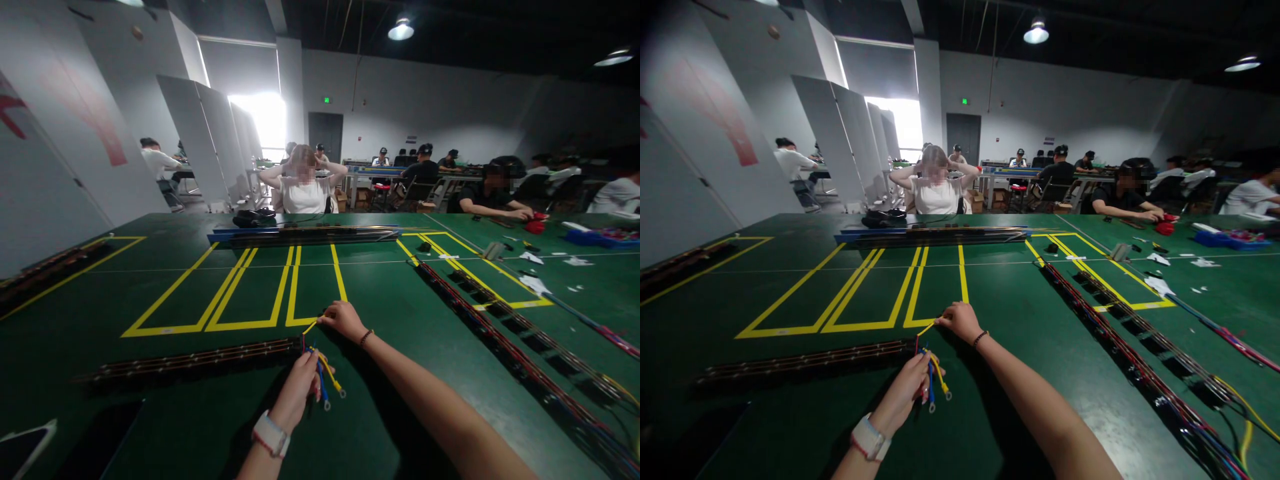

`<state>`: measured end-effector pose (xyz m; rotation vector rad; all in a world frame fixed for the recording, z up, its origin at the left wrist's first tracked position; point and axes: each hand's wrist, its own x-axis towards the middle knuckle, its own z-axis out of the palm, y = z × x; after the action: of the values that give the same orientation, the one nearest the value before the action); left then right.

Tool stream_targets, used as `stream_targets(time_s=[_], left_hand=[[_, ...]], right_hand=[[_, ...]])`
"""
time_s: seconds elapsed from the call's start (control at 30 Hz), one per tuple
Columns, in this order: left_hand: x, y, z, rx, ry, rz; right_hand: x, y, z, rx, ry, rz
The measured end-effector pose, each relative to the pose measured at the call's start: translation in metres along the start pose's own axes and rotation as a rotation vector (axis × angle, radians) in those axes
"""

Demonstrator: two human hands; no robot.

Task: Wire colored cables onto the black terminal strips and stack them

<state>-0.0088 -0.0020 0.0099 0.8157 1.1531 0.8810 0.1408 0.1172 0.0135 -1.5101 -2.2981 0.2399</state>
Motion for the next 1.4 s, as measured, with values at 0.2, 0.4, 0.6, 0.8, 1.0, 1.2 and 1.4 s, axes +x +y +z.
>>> stream_targets(time_s=[0.2, 0.4, 0.6, 0.8, 1.0, 1.2, 1.4], left_hand=[[0.001, -0.002, 0.001, 0.030, -0.005, 0.039], [0.003, -0.010, -0.002, 0.054, -0.001, 0.082], [0.008, -0.017, -0.006, -0.005, -0.019, 0.063], [0.009, -0.016, -0.011, -0.035, -0.073, 0.030], [0.010, -0.014, -0.011, -0.054, -0.097, 0.042], [0.009, -0.013, -0.009, -0.068, -0.077, 0.043], [0.006, -0.010, -0.003, -0.005, -0.022, 0.090]], right_hand=[[-0.031, 0.002, 0.002, 0.088, 0.234, -0.071], [-0.069, -0.005, -0.004, 0.067, 0.366, -0.289], [-0.089, -0.018, -0.009, -0.068, 0.197, -0.628], [-0.082, -0.014, -0.014, -0.171, 0.088, -0.819], [-0.079, -0.005, -0.017, -0.152, 0.028, -0.856], [-0.069, -0.020, -0.023, 0.146, 0.203, -0.672], [-0.033, -0.069, -0.020, 0.225, 0.300, -0.590]])
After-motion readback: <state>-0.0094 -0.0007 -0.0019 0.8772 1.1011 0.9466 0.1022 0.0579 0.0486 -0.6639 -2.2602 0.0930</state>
